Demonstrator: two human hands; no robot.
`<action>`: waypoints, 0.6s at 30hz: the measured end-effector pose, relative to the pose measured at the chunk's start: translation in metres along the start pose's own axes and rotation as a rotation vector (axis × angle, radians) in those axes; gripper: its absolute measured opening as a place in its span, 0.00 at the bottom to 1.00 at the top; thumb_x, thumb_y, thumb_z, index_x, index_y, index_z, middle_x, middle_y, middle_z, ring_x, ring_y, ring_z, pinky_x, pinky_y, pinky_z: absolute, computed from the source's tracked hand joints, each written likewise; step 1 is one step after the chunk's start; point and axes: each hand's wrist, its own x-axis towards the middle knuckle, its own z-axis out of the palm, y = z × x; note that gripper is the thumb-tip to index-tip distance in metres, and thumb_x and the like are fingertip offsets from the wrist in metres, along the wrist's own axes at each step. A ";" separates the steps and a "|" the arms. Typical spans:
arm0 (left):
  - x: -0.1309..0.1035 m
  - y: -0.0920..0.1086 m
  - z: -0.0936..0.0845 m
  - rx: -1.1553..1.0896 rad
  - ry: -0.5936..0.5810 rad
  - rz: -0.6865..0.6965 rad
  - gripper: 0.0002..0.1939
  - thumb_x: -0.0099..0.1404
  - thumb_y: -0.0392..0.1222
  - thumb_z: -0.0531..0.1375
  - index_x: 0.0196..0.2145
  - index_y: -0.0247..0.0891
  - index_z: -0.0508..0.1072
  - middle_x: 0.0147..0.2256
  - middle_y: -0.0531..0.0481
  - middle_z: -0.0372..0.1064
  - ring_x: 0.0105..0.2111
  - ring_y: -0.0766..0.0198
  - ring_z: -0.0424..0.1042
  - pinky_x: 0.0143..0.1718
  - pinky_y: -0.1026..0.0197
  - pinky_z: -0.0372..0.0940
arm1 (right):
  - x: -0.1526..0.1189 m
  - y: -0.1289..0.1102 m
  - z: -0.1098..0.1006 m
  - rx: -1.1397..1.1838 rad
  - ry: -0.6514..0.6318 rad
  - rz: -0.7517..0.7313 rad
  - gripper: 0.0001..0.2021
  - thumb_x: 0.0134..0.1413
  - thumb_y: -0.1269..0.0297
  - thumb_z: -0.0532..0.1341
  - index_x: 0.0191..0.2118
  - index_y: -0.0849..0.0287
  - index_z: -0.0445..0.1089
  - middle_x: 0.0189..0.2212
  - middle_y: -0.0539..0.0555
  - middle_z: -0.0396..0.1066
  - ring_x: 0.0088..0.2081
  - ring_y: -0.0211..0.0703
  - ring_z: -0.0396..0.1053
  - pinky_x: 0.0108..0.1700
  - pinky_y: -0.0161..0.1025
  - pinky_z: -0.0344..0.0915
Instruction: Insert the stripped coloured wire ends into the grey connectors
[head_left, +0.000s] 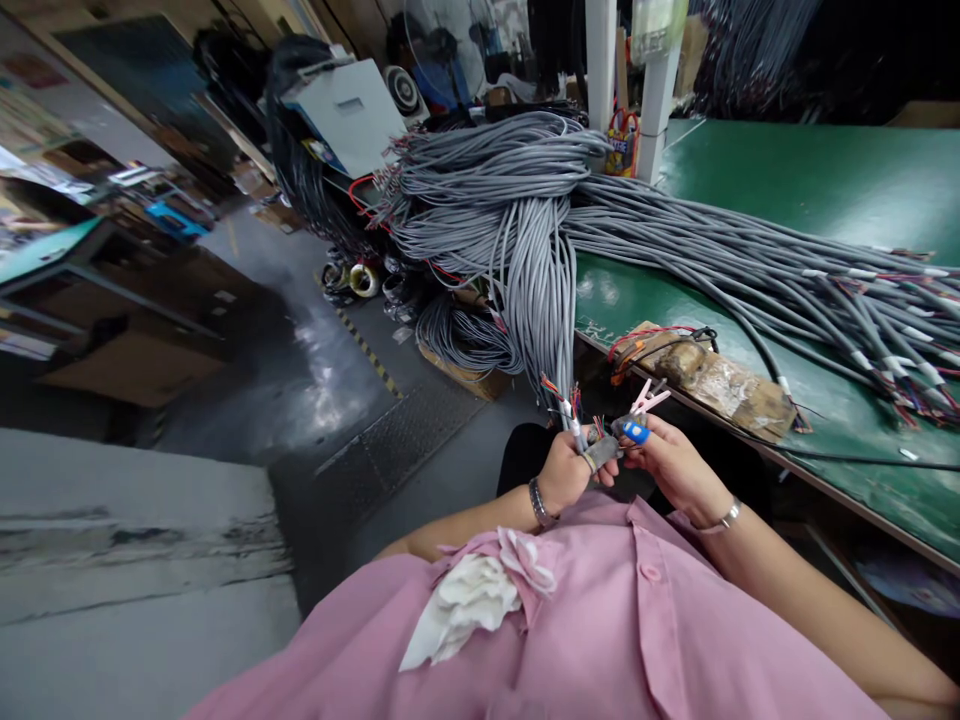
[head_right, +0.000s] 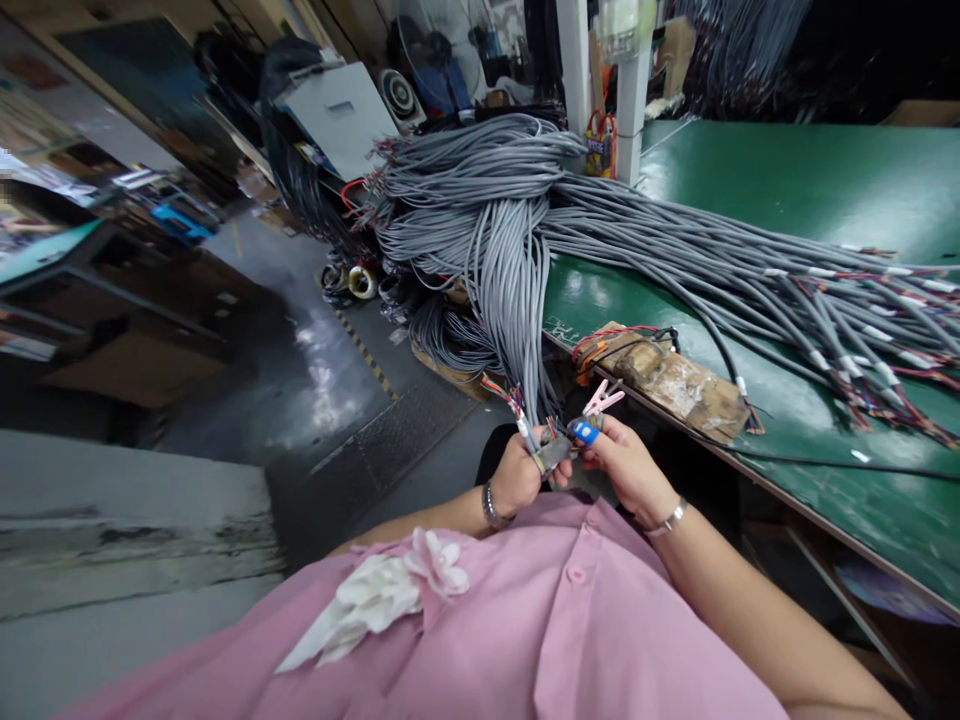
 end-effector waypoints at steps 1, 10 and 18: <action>0.000 0.001 0.000 0.010 -0.007 0.003 0.20 0.56 0.55 0.62 0.24 0.33 0.69 0.20 0.48 0.71 0.17 0.69 0.68 0.18 0.69 0.58 | 0.001 -0.002 0.000 -0.010 -0.012 0.005 0.12 0.48 0.56 0.67 0.32 0.59 0.70 0.25 0.49 0.68 0.25 0.34 0.62 0.28 0.34 0.58; 0.002 0.001 -0.002 -0.014 -0.052 0.008 0.20 0.57 0.54 0.62 0.23 0.32 0.71 0.20 0.47 0.71 0.16 0.69 0.68 0.18 0.68 0.57 | 0.003 -0.001 0.001 0.009 -0.068 -0.007 0.10 0.47 0.59 0.68 0.31 0.59 0.70 0.24 0.50 0.72 0.25 0.37 0.68 0.30 0.36 0.61; 0.002 0.000 -0.002 -0.030 -0.073 0.000 0.20 0.57 0.55 0.61 0.24 0.31 0.72 0.21 0.46 0.72 0.16 0.69 0.67 0.18 0.68 0.57 | 0.000 -0.010 0.002 0.088 -0.111 0.028 0.09 0.47 0.61 0.68 0.31 0.58 0.70 0.24 0.49 0.72 0.25 0.37 0.69 0.30 0.36 0.63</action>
